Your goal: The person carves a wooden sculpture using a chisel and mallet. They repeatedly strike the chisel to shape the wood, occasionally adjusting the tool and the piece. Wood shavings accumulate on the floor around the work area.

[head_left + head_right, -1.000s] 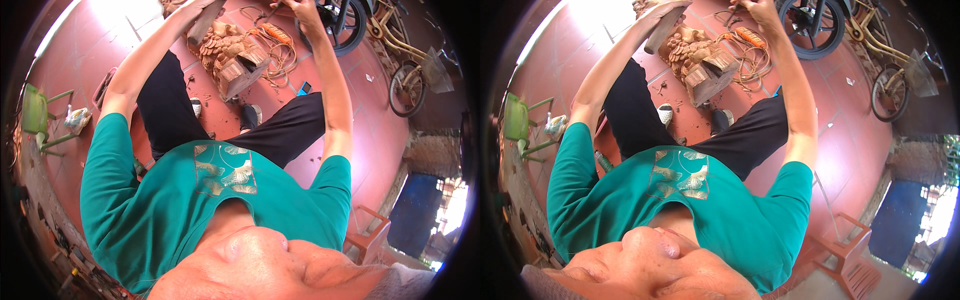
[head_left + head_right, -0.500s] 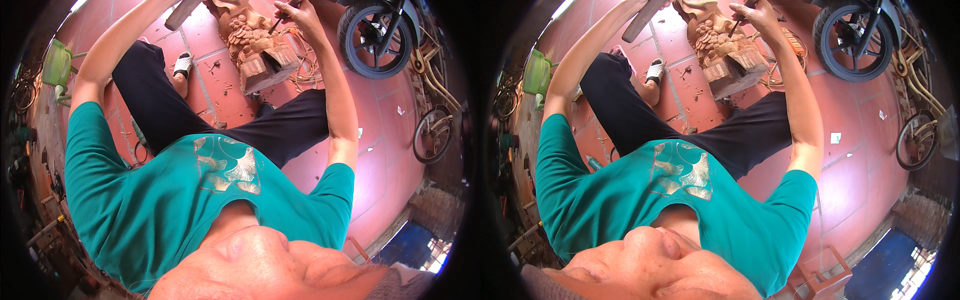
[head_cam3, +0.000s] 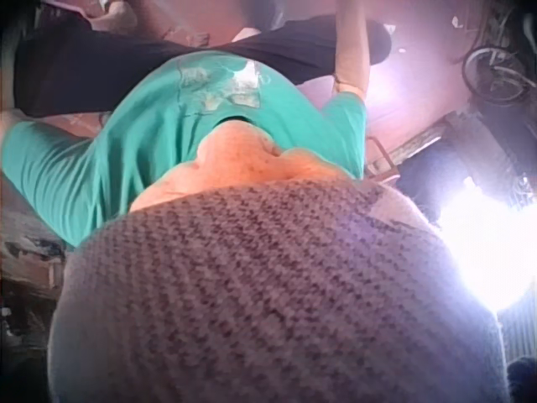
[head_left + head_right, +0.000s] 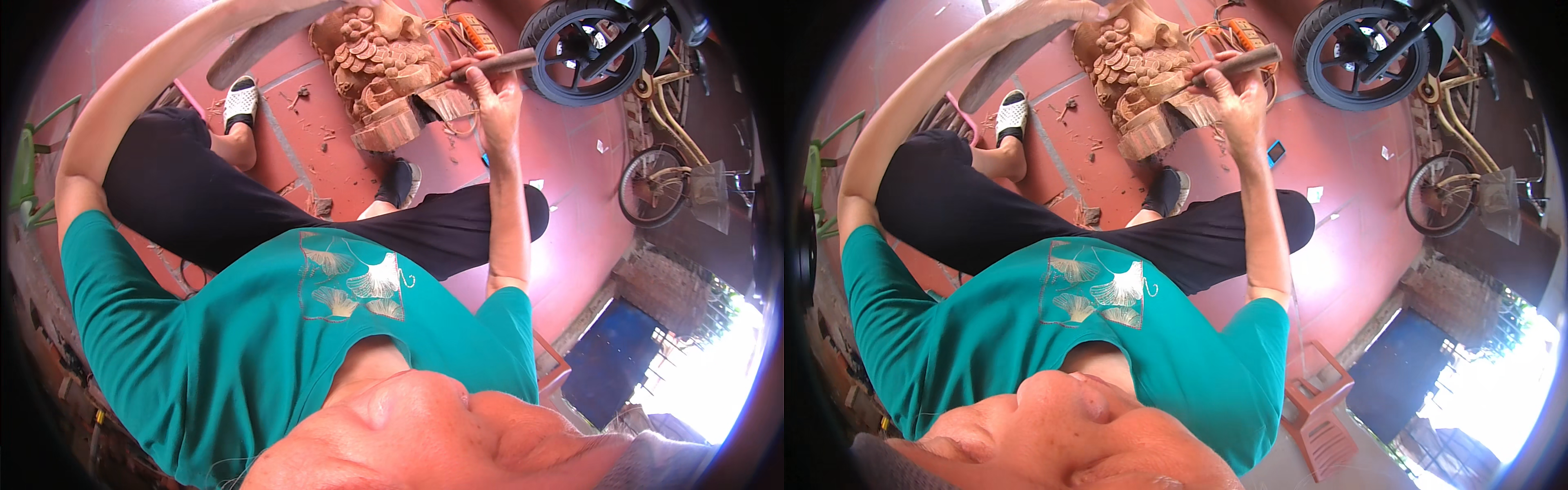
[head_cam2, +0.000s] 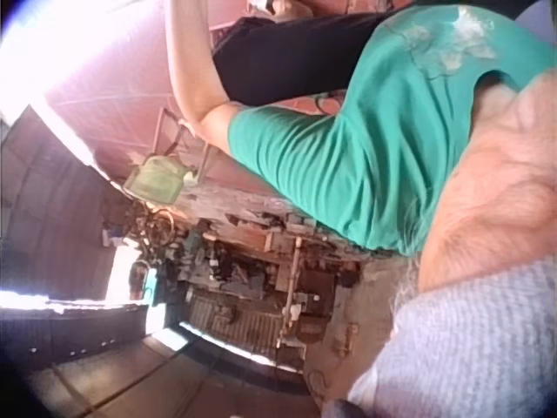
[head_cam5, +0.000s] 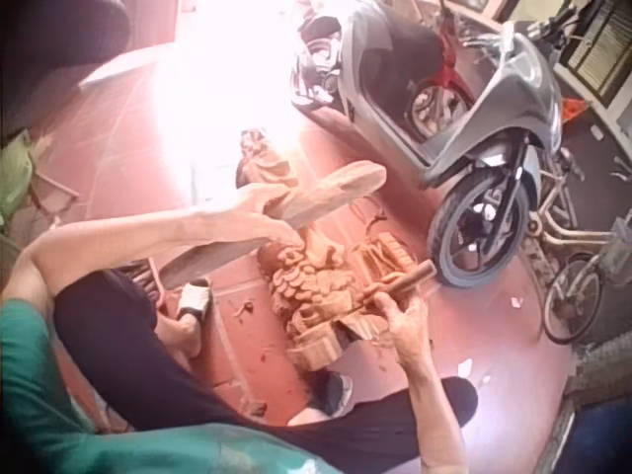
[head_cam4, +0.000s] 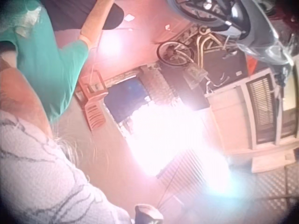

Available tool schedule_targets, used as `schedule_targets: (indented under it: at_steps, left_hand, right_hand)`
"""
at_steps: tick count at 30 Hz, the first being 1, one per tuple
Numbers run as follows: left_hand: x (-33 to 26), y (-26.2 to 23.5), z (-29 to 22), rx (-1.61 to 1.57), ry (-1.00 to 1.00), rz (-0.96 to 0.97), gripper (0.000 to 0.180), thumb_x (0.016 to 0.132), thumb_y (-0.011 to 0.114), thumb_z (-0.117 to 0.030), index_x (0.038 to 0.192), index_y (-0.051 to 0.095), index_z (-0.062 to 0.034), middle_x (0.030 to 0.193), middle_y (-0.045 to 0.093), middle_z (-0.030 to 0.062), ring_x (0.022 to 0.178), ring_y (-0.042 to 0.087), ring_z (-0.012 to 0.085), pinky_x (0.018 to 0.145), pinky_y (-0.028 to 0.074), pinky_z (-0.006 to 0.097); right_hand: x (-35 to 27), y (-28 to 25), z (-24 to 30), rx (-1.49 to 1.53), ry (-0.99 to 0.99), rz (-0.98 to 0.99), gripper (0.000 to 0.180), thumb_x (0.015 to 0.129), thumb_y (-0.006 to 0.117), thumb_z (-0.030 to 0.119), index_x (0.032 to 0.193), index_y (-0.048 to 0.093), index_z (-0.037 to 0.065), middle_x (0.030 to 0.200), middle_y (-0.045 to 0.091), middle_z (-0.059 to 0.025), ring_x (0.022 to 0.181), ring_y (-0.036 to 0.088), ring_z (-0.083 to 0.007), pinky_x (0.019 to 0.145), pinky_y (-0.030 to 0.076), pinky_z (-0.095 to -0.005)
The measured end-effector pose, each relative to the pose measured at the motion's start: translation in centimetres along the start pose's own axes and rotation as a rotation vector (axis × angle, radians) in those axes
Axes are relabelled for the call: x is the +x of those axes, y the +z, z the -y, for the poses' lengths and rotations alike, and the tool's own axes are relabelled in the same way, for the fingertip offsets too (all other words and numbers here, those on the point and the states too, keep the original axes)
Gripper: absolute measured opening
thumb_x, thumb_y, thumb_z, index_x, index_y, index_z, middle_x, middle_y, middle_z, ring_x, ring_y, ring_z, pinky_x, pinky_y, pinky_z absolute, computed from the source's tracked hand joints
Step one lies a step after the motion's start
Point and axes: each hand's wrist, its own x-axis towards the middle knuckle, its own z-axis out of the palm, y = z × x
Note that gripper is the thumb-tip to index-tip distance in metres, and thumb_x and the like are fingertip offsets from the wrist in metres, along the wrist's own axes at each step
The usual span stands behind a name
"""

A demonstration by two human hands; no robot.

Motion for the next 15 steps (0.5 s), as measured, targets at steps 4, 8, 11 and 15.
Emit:
schedule_targets:
  at_steps: [4,8,11,15]
  left_hand:
    - [-1.8,-1.3,1.4,0.006,0.226,-0.032,0.072,0.079,0.080,-0.034,0.132,0.053,0.0065,0.115,0.067,0.0207,0.103,0.064,0.0254,0.091,0.049,0.039]
    - [-4.2,-3.2,0.1,0.030,-0.059,0.102,0.078,0.080,0.080,-0.033,0.138,0.047,0.0061,0.120,0.065,0.0247,0.110,0.063,0.0297,0.095,0.049,0.039]
    - [-4.4,-3.0,0.6,-0.002,-0.072,0.100,0.074,0.082,0.079,-0.034,0.138,0.048,0.0045,0.115,0.065,0.0229,0.105,0.063,0.0281,0.092,0.049,0.039]
    - [-4.7,-0.6,4.5,-0.025,0.183,-0.077,0.067,0.086,0.076,-0.034,0.138,0.052,-0.0006,0.101,0.067,0.0121,0.089,0.064,0.0170,0.080,0.051,0.030]
  right_hand:
    - [-0.4,3.1,-0.5,-0.026,-0.028,-0.040,0.027,0.096,0.067,0.006,0.118,0.053,0.001,0.102,0.070,-0.0132,0.095,0.071,-0.0224,0.080,0.060,-0.0335]
    - [1.1,4.6,-2.5,-0.100,-0.051,-0.015,0.031,0.092,0.073,0.005,0.116,0.054,0.003,0.102,0.071,-0.0101,0.093,0.069,-0.0167,0.081,0.056,-0.0300]
    - [1.1,4.8,-3.4,-0.243,-0.013,-0.028,0.035,0.087,0.080,0.009,0.112,0.057,0.003,0.098,0.072,-0.0067,0.091,0.068,-0.0134,0.083,0.055,-0.0296]
    - [0.3,5.8,-4.1,-0.489,0.012,-0.028,0.036,0.084,0.083,0.015,0.108,0.059,0.004,0.091,0.072,-0.0042,0.084,0.069,-0.0128,0.079,0.056,-0.0306]
